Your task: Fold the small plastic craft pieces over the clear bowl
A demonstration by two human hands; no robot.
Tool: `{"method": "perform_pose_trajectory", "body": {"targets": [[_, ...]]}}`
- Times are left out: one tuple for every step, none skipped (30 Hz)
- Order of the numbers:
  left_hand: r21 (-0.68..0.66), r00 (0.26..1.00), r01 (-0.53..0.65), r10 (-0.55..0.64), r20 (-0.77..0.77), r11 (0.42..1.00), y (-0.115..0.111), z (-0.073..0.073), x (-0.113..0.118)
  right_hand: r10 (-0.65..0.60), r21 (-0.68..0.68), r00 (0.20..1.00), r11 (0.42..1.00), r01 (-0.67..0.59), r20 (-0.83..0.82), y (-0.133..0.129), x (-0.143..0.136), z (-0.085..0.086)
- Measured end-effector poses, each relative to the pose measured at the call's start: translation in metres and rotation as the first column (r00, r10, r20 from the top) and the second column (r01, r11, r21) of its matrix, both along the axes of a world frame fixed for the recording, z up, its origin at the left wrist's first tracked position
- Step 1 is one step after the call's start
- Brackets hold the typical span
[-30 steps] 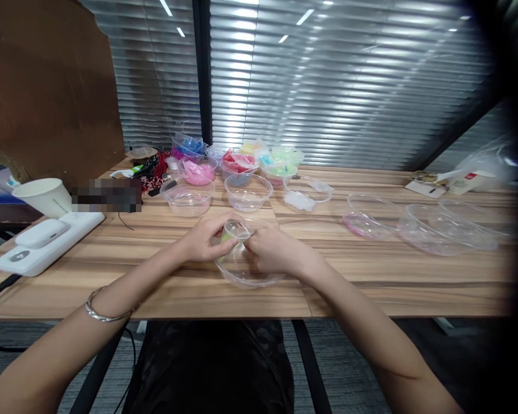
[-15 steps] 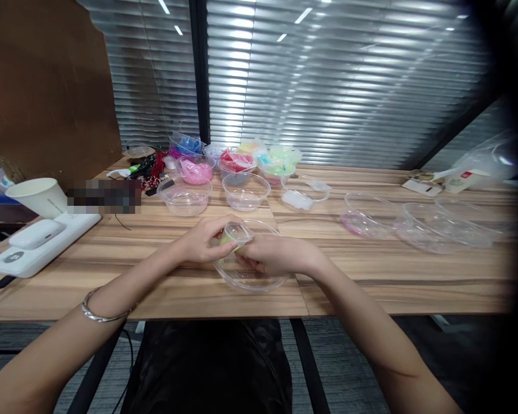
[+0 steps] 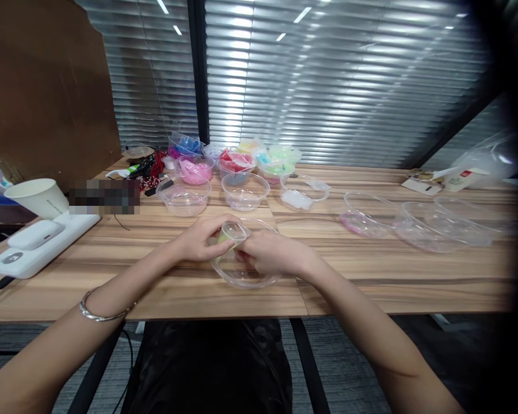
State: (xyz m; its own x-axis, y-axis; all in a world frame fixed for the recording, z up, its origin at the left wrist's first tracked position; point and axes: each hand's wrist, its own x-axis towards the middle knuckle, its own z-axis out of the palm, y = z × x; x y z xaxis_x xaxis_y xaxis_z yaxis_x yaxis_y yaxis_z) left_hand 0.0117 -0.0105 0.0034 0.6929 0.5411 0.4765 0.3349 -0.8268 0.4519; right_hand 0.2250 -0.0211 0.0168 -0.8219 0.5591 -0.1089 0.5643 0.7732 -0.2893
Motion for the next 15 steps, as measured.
{"method": "perform_pose_trajectory", "body": {"targets": [[-0.001,1.0,-0.002,0.002,-0.001,1.0,0.0,0.0,0.0,0.003,-0.005,1.0,1.0,-0.003,-0.005,0.0,0.0,0.0],[-0.002,1.0,-0.003,0.003,-0.002,1.0,0.0,0.0,0.0,0.014,-0.019,1.0,1.0,-0.015,-0.01,0.0,0.0,0.001],[-0.003,1.0,-0.004,0.004,-0.003,1.0,0.001,0.0,0.0,0.032,-0.042,0.999,0.999,-0.033,-0.014,0.001,0.0,0.001],[-0.003,1.0,-0.005,0.005,-0.004,1.0,0.001,0.0,-0.001,0.057,-0.071,0.998,0.996,-0.058,-0.017,0.002,0.001,0.002],[-0.003,1.0,-0.005,0.005,-0.005,1.0,0.001,0.0,-0.001,0.084,-0.103,0.996,0.991,-0.085,-0.018,0.002,0.001,0.004],[-0.004,1.0,-0.005,0.005,-0.005,1.0,0.001,0.0,-0.001,0.112,-0.134,0.994,0.985,-0.113,-0.015,0.003,0.001,0.005],[-0.005,1.0,-0.006,0.006,-0.006,1.0,0.001,0.001,-0.001,0.142,-0.171,0.99,0.975,-0.143,-0.016,0.004,0.002,0.007],[-0.007,1.0,-0.007,0.007,-0.005,1.0,0.002,0.001,-0.001,0.179,-0.218,0.984,0.959,-0.18,-0.025,0.004,0.002,0.01],[-0.008,1.0,-0.005,0.005,-0.003,1.0,0.002,0.001,-0.001,0.219,-0.273,0.975,0.936,-0.223,-0.044,0.004,0.003,0.012],[-0.008,1.0,-0.002,0.002,0.0,1.0,0.002,0.001,-0.001,0.26,-0.331,0.963,0.904,-0.27,-0.076,0.004,0.003,0.015],[-0.008,1.0,0.002,-0.002,0.004,1.0,0.002,0.001,-0.002,0.295,-0.387,0.948,0.866,-0.317,-0.117,0.004,0.004,0.018],[-0.006,1.0,0.007,-0.006,0.01,1.0,0.003,0.001,-0.002,0.323,-0.437,0.933,0.824,-0.361,-0.161,0.004,0.004,0.021],[-0.005,1.0,0.01,-0.01,0.015,1.0,0.003,0.001,-0.002,0.341,-0.479,0.919,0.784,-0.395,-0.2,0.004,0.005,0.024],[-0.003,1.0,0.011,-0.011,0.021,1.0,0.003,0.001,-0.003,0.347,-0.516,0.909,0.749,-0.416,-0.229,0.005,0.006,0.027],[-0.003,1.0,0.011,-0.011,0.027,1.0,0.004,0.001,-0.003,0.342,-0.553,0.906,0.717,-0.424,-0.25,0.005,0.007,0.029]]}}
